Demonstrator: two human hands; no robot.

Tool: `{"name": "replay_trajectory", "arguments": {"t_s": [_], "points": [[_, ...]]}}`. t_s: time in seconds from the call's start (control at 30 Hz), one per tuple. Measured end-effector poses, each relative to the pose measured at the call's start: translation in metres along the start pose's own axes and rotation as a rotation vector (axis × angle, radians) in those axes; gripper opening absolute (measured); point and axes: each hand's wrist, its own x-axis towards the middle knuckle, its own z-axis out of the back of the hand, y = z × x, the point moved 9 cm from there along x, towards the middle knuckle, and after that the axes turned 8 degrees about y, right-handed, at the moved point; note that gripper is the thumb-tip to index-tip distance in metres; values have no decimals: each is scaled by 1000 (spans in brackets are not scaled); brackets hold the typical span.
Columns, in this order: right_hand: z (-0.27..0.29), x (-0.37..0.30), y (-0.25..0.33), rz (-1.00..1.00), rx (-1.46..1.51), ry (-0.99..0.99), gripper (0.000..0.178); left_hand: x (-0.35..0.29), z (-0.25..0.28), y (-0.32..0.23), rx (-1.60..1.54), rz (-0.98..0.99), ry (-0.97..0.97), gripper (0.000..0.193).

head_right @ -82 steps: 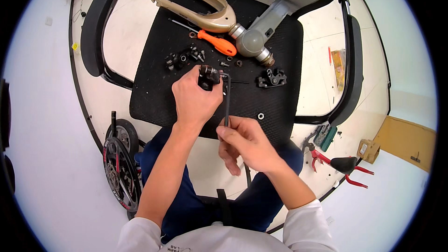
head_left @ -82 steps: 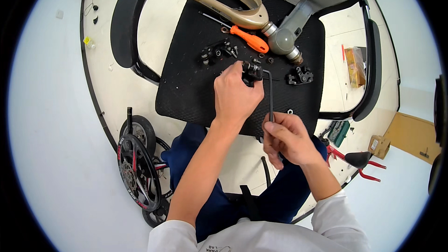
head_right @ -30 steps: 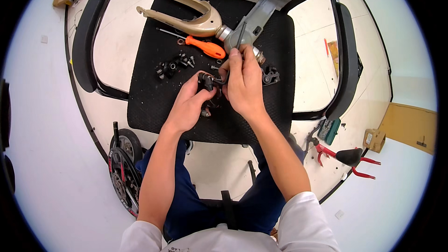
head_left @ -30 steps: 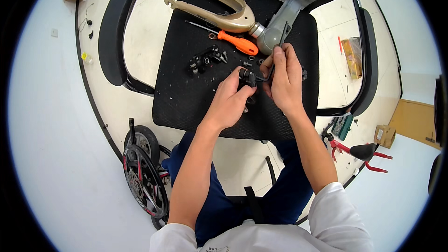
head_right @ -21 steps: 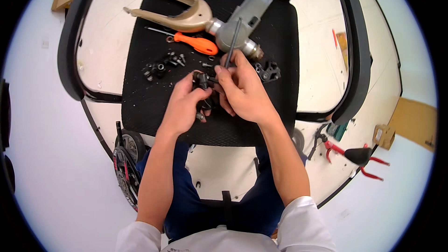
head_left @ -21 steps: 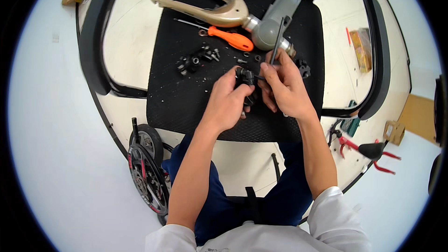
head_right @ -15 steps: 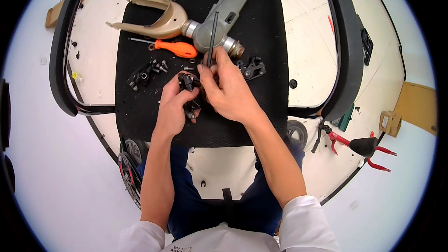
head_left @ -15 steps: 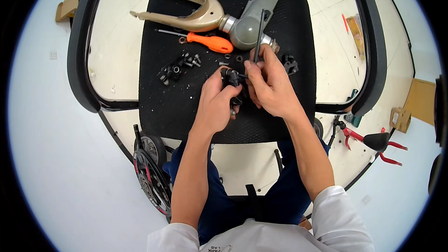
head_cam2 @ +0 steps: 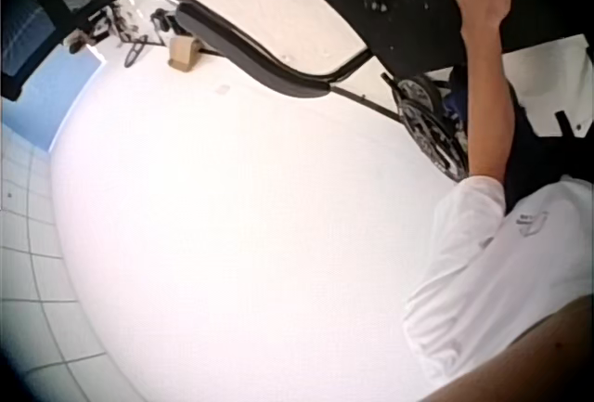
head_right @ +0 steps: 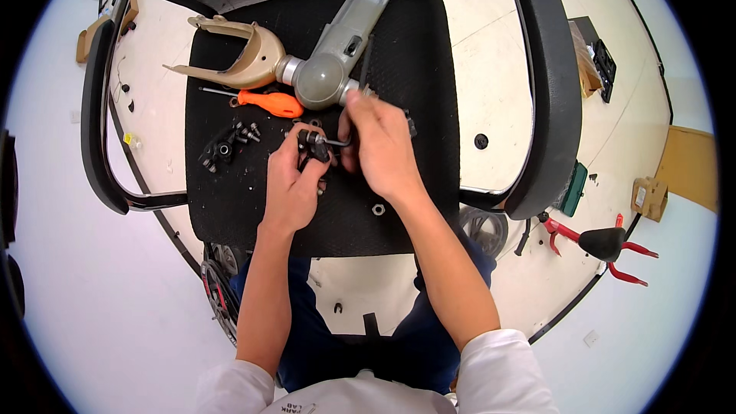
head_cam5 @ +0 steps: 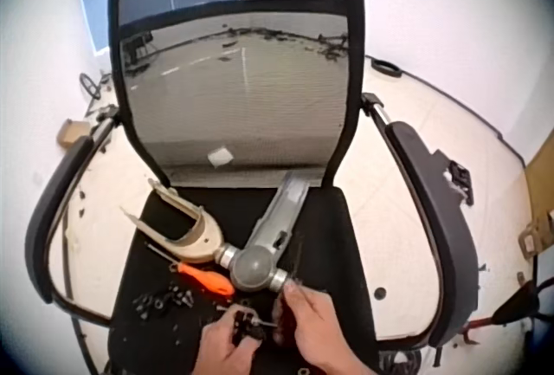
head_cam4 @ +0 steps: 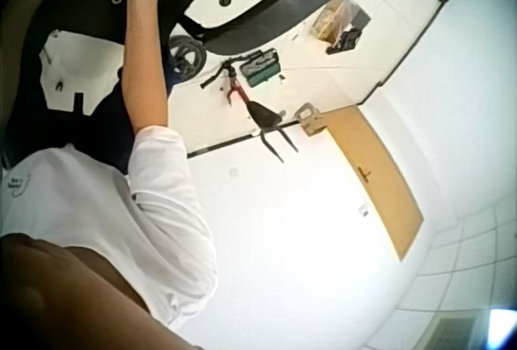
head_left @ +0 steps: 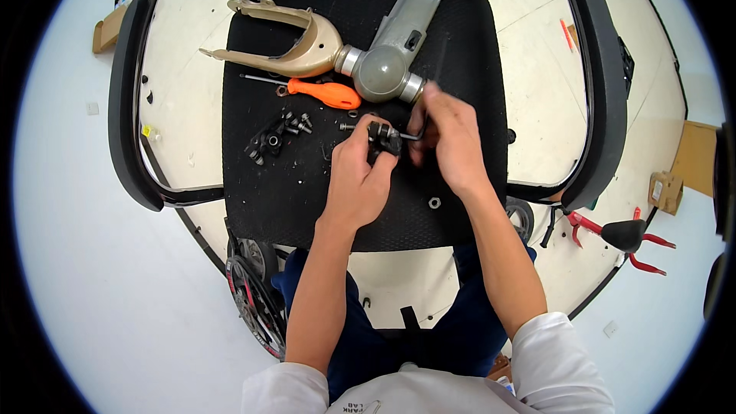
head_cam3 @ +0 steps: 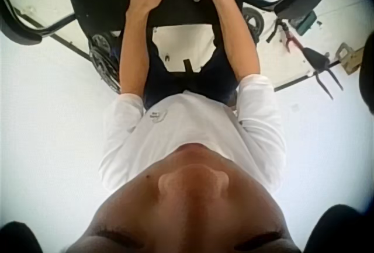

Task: The person assembles small bicycle components on a black mat. They use an Allen key to tighten screws and insert small metal parts into a larger black housing. The person repeatedly picks up, aligns, and fastens pieces, occasionally rotating the assembly to access different sides.

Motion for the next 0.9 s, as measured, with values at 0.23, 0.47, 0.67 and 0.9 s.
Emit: {"name": "replay_trajectory", "arguments": {"t_s": [0.23, 0.47, 0.67, 0.9], "points": [[5, 3, 16, 68, 683, 2, 41, -6, -11, -24, 247, -94, 36, 22], [5, -3, -2, -65, 859, -45, 40, -17, -11, -33, 290, -271, -37, 18], [-1, -5, 8, 12, 727, -112, 37, -9, -9, -19, 203, -134, 1, 17], [-5, -1, 10, -30, 761, 64, 37, -8, -10, -4, 19, -28, -49, 12]]}}
